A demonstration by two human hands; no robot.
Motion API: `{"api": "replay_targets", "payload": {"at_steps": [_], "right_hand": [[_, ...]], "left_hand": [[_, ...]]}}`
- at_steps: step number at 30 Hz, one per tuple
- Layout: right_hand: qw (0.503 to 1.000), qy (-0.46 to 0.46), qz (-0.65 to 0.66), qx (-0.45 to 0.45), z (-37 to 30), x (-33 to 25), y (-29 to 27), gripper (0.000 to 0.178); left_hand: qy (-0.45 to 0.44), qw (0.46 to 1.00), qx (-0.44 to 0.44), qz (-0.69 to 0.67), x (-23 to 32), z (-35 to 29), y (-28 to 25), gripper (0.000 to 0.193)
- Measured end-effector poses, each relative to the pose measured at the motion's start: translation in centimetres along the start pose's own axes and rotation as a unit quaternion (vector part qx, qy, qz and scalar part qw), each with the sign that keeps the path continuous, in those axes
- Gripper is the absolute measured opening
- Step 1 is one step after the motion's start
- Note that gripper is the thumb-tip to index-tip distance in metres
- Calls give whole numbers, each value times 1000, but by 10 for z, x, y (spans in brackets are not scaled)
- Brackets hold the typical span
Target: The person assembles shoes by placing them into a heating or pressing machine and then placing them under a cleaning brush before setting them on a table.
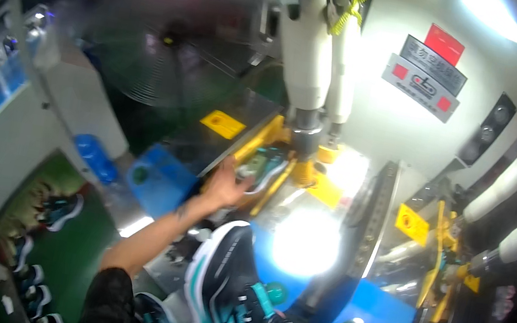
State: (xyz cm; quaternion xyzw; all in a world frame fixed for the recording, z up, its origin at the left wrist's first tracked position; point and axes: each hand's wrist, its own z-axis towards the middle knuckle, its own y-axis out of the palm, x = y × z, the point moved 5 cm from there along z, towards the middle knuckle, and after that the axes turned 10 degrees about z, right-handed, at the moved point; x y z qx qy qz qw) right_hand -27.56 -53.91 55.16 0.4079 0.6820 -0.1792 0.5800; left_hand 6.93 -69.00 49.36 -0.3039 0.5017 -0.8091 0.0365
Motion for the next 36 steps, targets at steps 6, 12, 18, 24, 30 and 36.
{"api": "replay_targets", "payload": {"at_steps": [6,12,18,24,30,36], "right_hand": [[987,45,-107,114,29,15,-20,61],[980,77,-20,183,56,16,-16,54],[956,189,221,38,242,-35,47,36],[933,25,-245,262,423,-29,6,50],[893,-51,-368,252,442,4,34,58],[880,-25,-390,270,438,-4,17,69]], "left_hand": [[28,990,-71,123,3,48,75,35],[-109,871,-246,-411,-52,66,4,31],[-278,700,80,-653,-172,-140,-94,54],[-312,905,188,-219,-269,-345,-124,54],[-480,840,188,-171,-231,-460,-137,59],[-414,868,215,-169,-167,-396,-136,35]]}}
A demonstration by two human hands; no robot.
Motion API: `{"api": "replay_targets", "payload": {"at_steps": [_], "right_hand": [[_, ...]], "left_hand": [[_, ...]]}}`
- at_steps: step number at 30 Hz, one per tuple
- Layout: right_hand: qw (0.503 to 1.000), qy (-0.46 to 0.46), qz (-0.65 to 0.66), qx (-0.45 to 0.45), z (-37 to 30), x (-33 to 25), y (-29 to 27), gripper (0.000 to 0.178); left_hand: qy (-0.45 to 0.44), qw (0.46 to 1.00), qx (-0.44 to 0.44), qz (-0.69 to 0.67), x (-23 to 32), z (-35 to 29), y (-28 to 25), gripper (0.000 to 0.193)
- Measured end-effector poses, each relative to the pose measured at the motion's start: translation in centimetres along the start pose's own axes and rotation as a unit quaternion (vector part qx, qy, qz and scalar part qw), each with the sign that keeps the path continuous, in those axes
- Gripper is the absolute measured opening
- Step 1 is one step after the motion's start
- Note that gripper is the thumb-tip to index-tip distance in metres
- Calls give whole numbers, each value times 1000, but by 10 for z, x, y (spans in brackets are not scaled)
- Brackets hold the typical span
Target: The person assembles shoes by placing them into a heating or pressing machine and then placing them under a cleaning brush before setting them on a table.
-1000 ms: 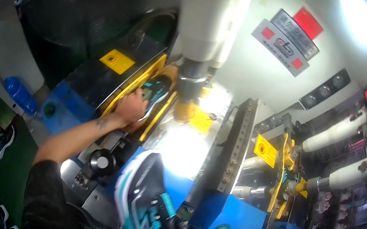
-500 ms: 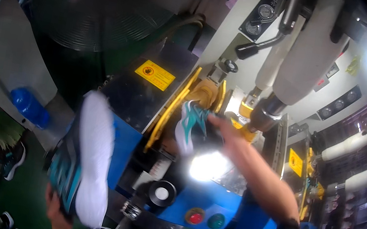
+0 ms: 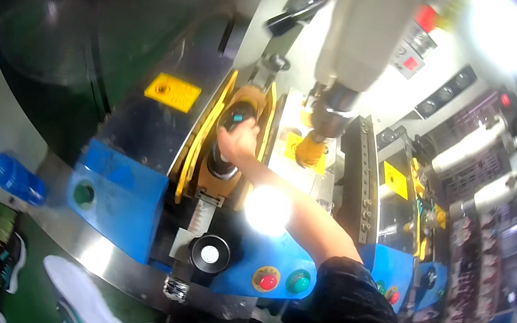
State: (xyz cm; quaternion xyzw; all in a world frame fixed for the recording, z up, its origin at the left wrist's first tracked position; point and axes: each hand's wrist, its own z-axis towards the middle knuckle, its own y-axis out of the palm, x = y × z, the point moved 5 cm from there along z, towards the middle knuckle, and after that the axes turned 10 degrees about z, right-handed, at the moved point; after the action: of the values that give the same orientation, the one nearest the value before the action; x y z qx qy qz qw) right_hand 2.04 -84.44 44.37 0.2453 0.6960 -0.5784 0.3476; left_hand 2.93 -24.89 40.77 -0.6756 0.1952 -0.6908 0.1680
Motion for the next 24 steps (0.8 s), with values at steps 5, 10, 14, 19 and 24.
{"api": "replay_targets", "payload": {"at_steps": [5,10,14,19,24], "right_hand": [[947,-286,-39,-139,-95,-45,-53,61],[867,-450,-196,-80,-266,71,-170,78],[897,-342,-201,-194,-296,112,-182,88],[894,-254,188,-318,-384,125,-173,61],[659,153,504,-537,-434,193,-166,55]], "left_hand": [[70,985,-18,-155,-4,-10,-6,40],[-135,904,-125,-385,51,-67,20,57],[-138,910,-80,-382,39,-116,13,60],[-50,955,-200,-215,99,-209,5,55],[16,933,-326,-153,106,-294,-3,58]]}}
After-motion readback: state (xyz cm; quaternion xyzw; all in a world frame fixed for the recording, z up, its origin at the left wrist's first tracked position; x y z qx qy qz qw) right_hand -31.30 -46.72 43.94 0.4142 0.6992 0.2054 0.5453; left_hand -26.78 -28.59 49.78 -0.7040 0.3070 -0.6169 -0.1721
